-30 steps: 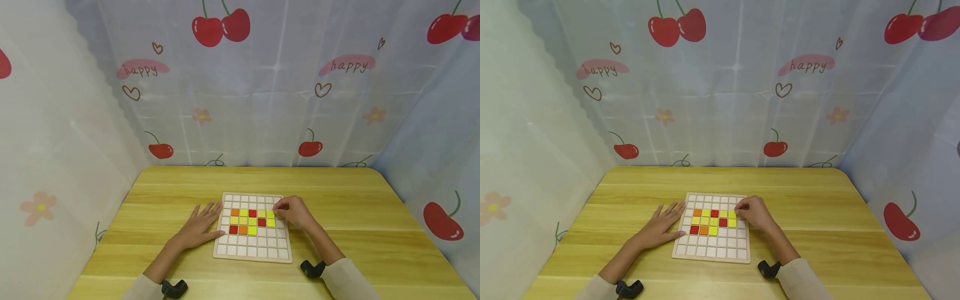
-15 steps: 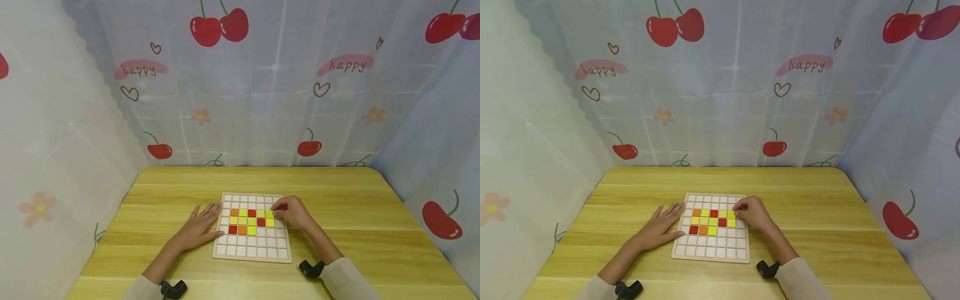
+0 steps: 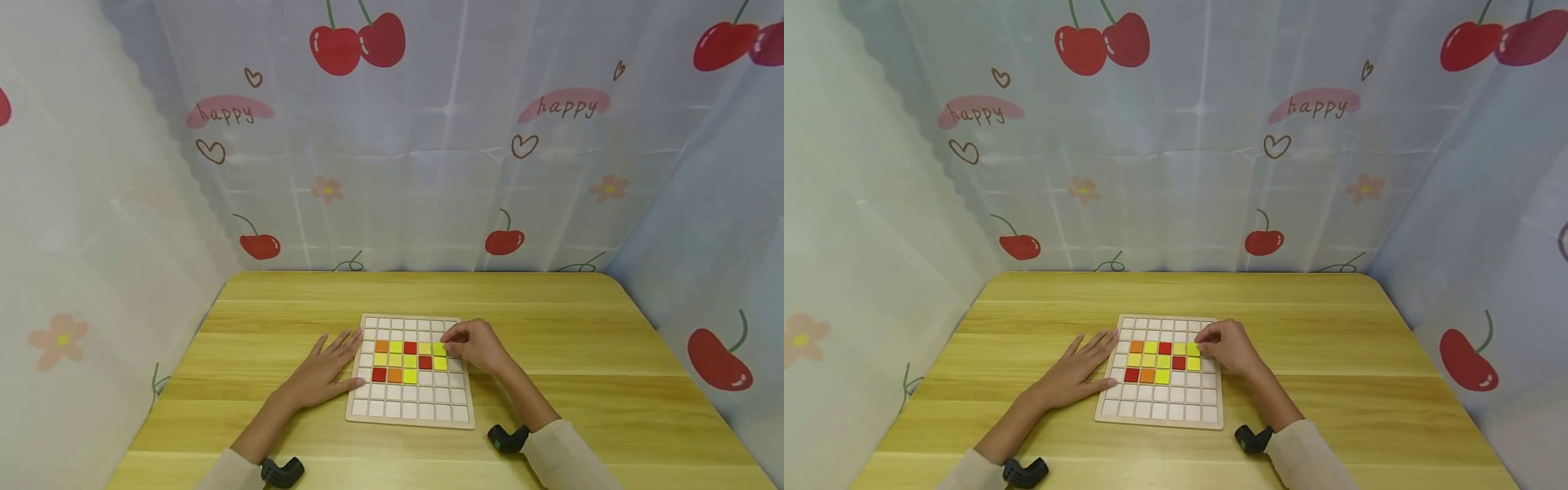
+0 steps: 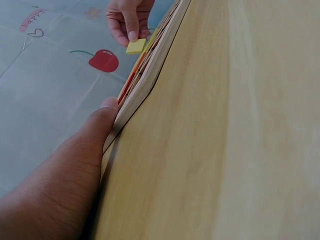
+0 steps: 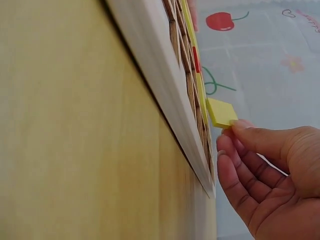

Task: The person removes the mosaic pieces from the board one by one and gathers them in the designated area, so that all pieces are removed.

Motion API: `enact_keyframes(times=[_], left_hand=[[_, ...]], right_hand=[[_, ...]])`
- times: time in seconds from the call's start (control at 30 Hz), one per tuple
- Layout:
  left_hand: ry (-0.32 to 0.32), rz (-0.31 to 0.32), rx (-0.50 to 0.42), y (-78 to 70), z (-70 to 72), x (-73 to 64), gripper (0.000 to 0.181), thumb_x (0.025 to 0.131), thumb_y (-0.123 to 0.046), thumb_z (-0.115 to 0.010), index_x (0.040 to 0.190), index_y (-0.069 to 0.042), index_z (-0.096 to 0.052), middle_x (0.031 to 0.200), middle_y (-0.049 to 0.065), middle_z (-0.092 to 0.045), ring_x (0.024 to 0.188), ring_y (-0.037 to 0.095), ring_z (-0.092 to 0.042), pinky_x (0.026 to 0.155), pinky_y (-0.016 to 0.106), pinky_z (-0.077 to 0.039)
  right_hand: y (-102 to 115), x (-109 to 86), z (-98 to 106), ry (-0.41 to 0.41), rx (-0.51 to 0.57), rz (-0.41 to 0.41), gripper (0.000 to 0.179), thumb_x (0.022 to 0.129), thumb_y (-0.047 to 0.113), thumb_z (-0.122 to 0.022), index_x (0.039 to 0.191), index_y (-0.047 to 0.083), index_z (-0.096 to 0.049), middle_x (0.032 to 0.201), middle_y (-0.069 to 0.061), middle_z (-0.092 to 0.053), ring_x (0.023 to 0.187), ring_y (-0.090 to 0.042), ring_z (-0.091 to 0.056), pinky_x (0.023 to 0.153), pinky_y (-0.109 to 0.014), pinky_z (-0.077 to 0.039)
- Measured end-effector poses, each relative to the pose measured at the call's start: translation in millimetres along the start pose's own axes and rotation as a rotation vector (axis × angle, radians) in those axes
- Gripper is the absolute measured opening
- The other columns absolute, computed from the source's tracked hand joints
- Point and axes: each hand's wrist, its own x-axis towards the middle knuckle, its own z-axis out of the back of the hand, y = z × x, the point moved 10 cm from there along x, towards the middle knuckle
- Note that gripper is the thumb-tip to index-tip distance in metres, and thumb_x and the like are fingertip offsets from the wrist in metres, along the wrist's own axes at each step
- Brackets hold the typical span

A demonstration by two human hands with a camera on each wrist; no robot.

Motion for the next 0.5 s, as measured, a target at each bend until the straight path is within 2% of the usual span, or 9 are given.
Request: enact_keyframes(times=[0.23,0.5], left_hand=[[-0.002,0.000,0.008,2.2,-3.2,-0.1,0.089,0.100,-0.069,-0.041,0.164,-0.014,-0.014,0.170,0.001,-0.013,0.156,0.023,-0.013,0.122,0.059,-0.003],[0.000,0.004,0.009,1.0,-2.1,0.4,0.088,0.100,-0.069,-0.041,0.164,-0.015,-0.014,0.170,0.001,-0.014,0.156,0.022,-0.012,0.122,0.059,-0.004]], right_hand=[[0.9,0.0,9.3,-0.018,-0.014,0.027,0.006,0.088,0.002,-0.077,0.093,0.004,-0.080,0.088,-0.004,-0.073,0.076,-0.020,-0.065,0.066,-0.027,-0.056],[-4.2,3.2,22.1,-0.051,-0.036,0.001,0.007,0.089,0.005,-0.078,0.093,0.009,-0.081,0.092,-0.004,-0.073,0.079,-0.019,-0.065,0.069,-0.027,-0.056]])
